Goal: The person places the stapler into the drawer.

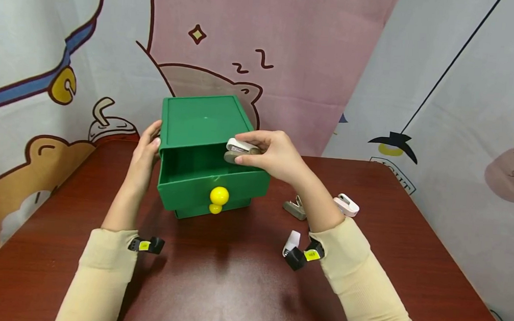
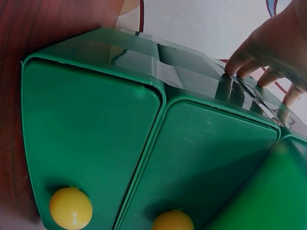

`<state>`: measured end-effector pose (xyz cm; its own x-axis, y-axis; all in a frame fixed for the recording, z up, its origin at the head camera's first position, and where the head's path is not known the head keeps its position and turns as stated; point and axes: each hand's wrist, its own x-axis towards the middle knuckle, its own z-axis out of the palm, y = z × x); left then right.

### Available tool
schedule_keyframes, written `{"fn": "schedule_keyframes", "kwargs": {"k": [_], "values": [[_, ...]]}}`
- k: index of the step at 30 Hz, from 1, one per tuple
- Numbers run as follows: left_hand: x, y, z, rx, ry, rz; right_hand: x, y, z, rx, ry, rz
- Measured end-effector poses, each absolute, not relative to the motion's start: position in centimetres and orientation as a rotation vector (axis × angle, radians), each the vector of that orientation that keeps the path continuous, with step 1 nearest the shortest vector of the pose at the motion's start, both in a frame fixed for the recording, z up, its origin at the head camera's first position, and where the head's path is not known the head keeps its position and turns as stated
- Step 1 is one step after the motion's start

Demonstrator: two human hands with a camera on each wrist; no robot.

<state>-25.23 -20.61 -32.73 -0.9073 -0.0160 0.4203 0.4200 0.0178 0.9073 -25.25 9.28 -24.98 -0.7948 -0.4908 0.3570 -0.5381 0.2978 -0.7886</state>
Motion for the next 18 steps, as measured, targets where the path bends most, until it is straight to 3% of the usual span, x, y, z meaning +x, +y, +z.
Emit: {"fn": "schedule_keyframes", "kwargs": {"k": [18], "values": [[-25.4, -20.7, -32.8, -0.430, -1.972, -1.969, -25.2, 9.1, -23.7, 1.033, -2.779, 1.138]]}}
